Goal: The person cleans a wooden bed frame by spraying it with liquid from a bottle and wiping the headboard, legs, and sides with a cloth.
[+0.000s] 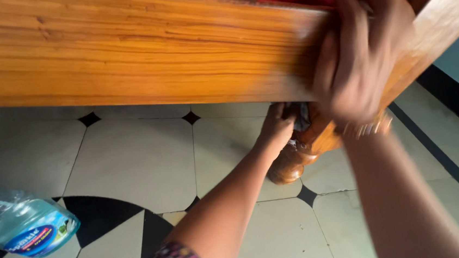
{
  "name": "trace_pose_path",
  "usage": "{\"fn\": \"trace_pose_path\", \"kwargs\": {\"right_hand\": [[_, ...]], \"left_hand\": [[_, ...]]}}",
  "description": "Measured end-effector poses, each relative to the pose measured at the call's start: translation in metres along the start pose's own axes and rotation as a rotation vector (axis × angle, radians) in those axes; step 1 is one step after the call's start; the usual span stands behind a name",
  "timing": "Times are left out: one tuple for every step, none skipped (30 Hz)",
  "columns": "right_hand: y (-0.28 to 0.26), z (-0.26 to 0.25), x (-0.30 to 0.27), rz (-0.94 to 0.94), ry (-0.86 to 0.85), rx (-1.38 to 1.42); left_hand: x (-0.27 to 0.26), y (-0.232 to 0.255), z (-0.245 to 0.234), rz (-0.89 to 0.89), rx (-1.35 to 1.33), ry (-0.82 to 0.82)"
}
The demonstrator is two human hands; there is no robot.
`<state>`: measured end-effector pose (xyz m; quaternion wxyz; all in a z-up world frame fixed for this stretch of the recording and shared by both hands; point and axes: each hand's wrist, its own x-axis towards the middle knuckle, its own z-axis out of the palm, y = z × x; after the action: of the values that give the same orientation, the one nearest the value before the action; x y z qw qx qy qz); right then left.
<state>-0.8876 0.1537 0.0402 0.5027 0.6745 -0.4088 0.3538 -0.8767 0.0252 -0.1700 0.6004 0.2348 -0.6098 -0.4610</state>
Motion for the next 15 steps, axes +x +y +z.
{"fn": "trace_pose_path", "kwargs": {"right_hand": [[0.009, 0.003, 0.010, 0.013, -0.020, 0.033], [0.017, 0.003, 0.018, -0.001, -0.034, 0.004], [0.021, 0.004, 0.023, -0.014, -0.048, -0.023], [0.022, 0.007, 0.023, -0.008, -0.021, -0.050], [0.023, 0.009, 0.021, -0.001, 0.007, -0.077], [0.022, 0.007, 0.014, 0.017, 0.024, -0.108], [0.018, 0.008, 0.006, 0.050, 0.036, -0.066], [0.015, 0.011, 0.002, 0.075, 0.067, -0.036], [0.016, 0.012, 0.001, 0.094, 0.090, -0.017], [0.016, 0.013, 0.001, 0.109, 0.114, 0.005], [0.016, 0.016, 0.001, 0.117, 0.129, 0.015], [0.016, 0.016, 0.001, 0.123, 0.132, 0.027], [0.015, 0.016, 0.000, 0.129, 0.136, 0.039], [0.016, 0.016, -0.001, 0.129, 0.132, 0.049], [0.018, 0.016, -0.002, 0.129, 0.132, 0.049]], "left_hand": [[-0.001, 0.001, 0.000, -0.007, -0.037, -0.008], [0.005, 0.002, -0.001, -0.004, -0.075, -0.007], [0.011, 0.001, -0.001, -0.001, -0.113, -0.006], [0.018, -0.002, 0.003, 0.050, -0.025, -0.010], [0.027, -0.005, 0.011, 0.100, 0.064, -0.014], [0.024, -0.008, 0.016, 0.137, 0.154, -0.030], [0.012, -0.012, 0.016, 0.192, 0.124, 0.015], [0.005, -0.011, 0.019, 0.272, 0.089, 0.055], [-0.001, -0.006, 0.020, 0.352, 0.054, 0.094], [-0.006, 0.001, 0.018, 0.256, -0.030, 0.071], [-0.012, 0.008, 0.014, 0.160, -0.114, 0.048], [-0.019, 0.015, 0.009, 0.054, -0.194, 0.026], [-0.019, 0.022, 0.009, -0.017, -0.133, 0.038], [-0.016, 0.025, 0.012, -0.092, -0.071, 0.050], [-0.009, 0.023, 0.014, -0.168, -0.009, 0.060]]}}
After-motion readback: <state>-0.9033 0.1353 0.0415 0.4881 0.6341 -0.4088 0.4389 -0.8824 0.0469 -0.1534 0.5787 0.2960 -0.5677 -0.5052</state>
